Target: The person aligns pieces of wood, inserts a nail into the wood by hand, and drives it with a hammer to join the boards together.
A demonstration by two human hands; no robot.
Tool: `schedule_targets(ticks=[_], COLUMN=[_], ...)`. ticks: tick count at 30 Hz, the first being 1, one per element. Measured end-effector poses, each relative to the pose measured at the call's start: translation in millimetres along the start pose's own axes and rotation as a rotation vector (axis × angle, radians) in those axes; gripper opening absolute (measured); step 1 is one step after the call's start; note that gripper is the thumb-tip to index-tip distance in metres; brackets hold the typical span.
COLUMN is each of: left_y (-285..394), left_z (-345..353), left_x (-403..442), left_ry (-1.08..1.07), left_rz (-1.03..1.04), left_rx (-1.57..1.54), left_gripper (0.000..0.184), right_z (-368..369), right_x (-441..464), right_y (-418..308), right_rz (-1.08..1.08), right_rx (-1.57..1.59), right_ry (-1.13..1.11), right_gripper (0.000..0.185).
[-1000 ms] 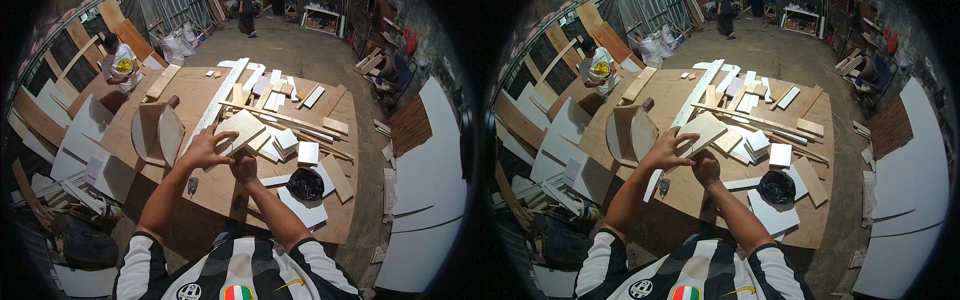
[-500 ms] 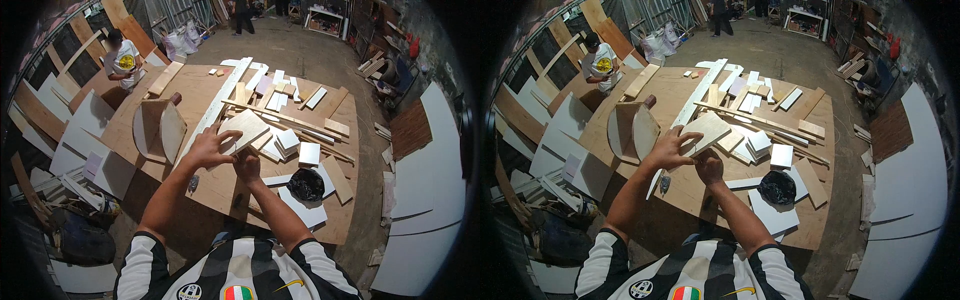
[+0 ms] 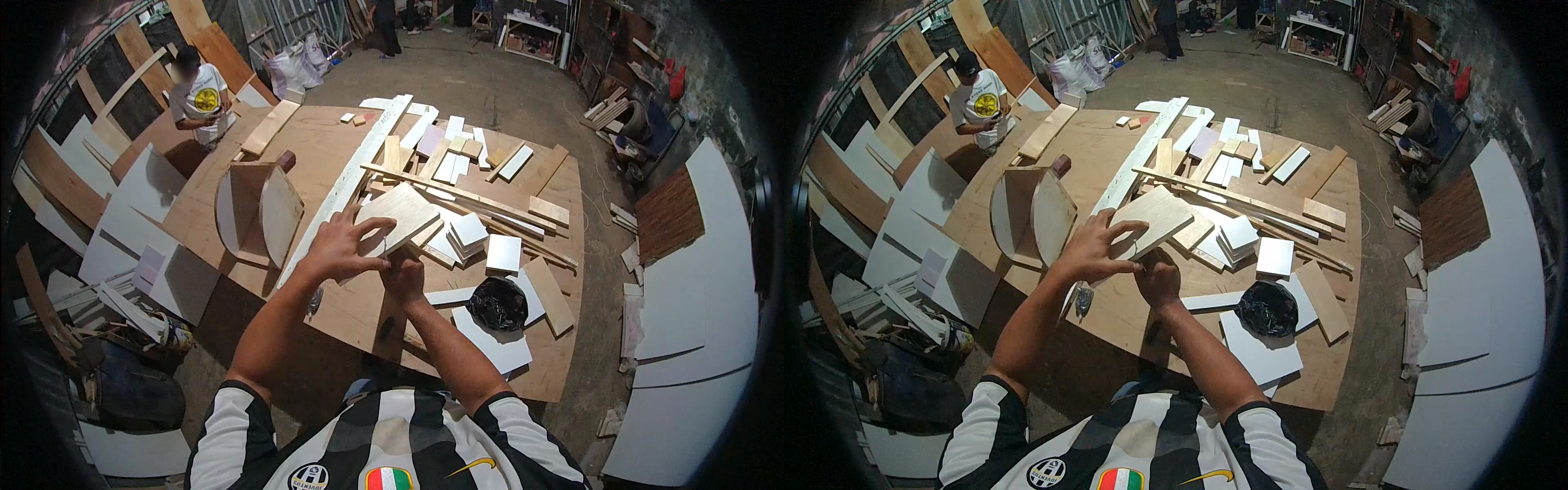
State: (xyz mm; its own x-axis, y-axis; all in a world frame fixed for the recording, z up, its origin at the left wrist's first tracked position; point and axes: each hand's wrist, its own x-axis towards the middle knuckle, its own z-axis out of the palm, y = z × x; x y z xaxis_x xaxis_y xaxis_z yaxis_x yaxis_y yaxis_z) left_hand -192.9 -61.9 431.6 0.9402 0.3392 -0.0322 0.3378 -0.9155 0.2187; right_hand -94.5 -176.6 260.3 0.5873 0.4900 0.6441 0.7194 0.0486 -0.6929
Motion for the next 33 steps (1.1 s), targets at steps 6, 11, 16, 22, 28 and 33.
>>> schedule_targets(ticks=[6, 11, 16, 22, 28, 33], left_y=[3.2, 2.1, 0.6, 3.2, -0.4, 2.3], left_z=[-0.6, -3.7, -3.1, -3.1, 2.6, 2.4], left_x=[-1.6, -1.8, -1.4, -0.3, -0.8, 1.0], left_ry=[0.023, 0.010, -0.003, -0.015, 0.032, -0.002], left_rz=[0.000, 0.011, 0.001, 0.012, 0.026, -0.002], left_rx=[0.001, -0.007, -0.008, -0.052, -0.033, -0.043], left_gripper=[0.087, 0.087, 0.089, 0.089, 0.090, 0.091], right_z=[2.8, 0.5, 4.1, -25.5, -78.4, -104.2], right_x=[2.4, 2.0, -1.2, -24.8, -179.0, -237.5], right_y=[0.0, -3.2, -3.3, 2.7, 71.9, 81.6], right_rz=[-0.027, -0.011, 0.047, -0.044, 0.431, 0.394], right_rx=[0.060, 0.002, -0.030, -0.070, -0.454, -0.646], right_ry=[0.012, -0.031, -0.073, -0.100, -0.875, -1.120], right_gripper=[0.027, 0.021, 0.023, 0.043, 0.062, 0.048])
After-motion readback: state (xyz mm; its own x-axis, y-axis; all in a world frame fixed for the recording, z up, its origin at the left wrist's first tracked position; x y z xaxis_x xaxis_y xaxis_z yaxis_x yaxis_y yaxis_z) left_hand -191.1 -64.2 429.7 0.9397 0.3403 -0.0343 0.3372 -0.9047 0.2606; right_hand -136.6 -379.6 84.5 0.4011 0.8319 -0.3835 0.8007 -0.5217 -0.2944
